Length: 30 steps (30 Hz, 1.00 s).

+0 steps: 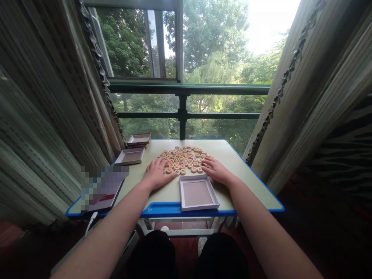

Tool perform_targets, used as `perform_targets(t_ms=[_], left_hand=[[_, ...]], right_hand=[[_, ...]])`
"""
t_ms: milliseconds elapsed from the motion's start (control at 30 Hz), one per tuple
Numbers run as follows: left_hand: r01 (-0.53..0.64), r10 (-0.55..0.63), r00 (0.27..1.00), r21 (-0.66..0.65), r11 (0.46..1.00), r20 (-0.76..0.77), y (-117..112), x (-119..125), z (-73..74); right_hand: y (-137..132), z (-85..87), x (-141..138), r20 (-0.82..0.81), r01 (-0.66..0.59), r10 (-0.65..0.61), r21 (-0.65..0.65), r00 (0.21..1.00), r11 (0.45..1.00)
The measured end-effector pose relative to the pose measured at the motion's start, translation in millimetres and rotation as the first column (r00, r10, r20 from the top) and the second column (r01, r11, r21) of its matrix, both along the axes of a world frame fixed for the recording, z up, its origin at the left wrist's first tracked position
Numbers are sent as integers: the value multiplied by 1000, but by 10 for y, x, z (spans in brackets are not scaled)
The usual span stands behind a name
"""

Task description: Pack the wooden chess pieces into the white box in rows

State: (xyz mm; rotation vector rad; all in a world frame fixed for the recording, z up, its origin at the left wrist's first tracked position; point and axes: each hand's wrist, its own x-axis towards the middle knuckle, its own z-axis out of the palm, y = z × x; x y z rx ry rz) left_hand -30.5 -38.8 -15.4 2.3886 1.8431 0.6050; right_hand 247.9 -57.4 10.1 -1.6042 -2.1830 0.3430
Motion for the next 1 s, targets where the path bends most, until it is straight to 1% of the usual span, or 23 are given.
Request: perform_targets(t_ms=[67, 100, 133, 200, 233, 267, 300, 400, 467, 533, 633, 700, 733, 800, 867, 933, 1000], left_hand=[[-45, 45, 999, -7, 999, 1, 25, -12, -25], [-61, 61, 998, -19, 998, 0, 35, -15, -34], [-69, 69, 998, -35, 997, -2, 42, -16, -41], [-62, 62, 998, -59, 996, -7, 46, -11, -45], [-53, 53, 999, -62, 997, -8, 44, -7, -42], [-47, 47, 999, -63, 997, -7, 41, -2, -38], [-44, 44, 999, -61, 997, -5, 37, 3, -34], [-47, 46, 999, -47, 998, -4, 34, 10, -28], [-59, 58, 998, -40, 997, -9, 38, 9, -30], [-70, 70, 997, -44, 997, -16, 41, 5, -29], [-79, 78, 996, -61, 995, -31, 32, 6, -8], [-90, 87, 995, -70, 993, -40, 18, 13, 14], [-96, 93, 995, -79, 992, -45, 10, 17, 24], [-107, 102, 993, -95, 990, -52, 0, 23, 39], [-106, 101, 994, -105, 989, -49, -1, 24, 46], [-101, 98, 995, -104, 989, -36, 8, 21, 49], [-89, 87, 996, -100, 991, -20, 22, 17, 53]], right_hand=[[10, 0, 9, -10, 18, -17, 6, 1000, 1000], [18, -3, 17, 0, 54, -54, 0, 999, 999], [28, -8, 26, 22, 117, -116, -9, 993, 993], [47, -23, 46, 84, 280, -277, -32, 957, 959], [53, -32, 55, 115, 337, -330, -48, 937, 940], [56, -41, 62, 141, 357, -346, -63, 928, 932], [56, -50, 65, 158, 344, -329, -78, 931, 936], [42, -69, 57, 160, 247, -229, -99, 960, 964], [29, -65, 48, 129, 232, -220, -92, 967, 968], [16, -38, 51, 64, 222, -217, -93, 974, 970], [-12, 44, 89, -92, 193, -203, -104, 975, 976], [-44, 105, 120, -182, 157, -177, -119, 967, 980], [-63, 132, 132, -198, 129, -152, -126, 968, 984], [-98, 166, 140, -172, 86, -108, -128, 979, 988], [-116, 173, 132, -117, 75, -87, -105, 989, 992], [-110, 153, 118, -88, 82, -88, -72, 992, 994], [-80, 114, 107, -94, 76, -79, -32, 992, 997]])
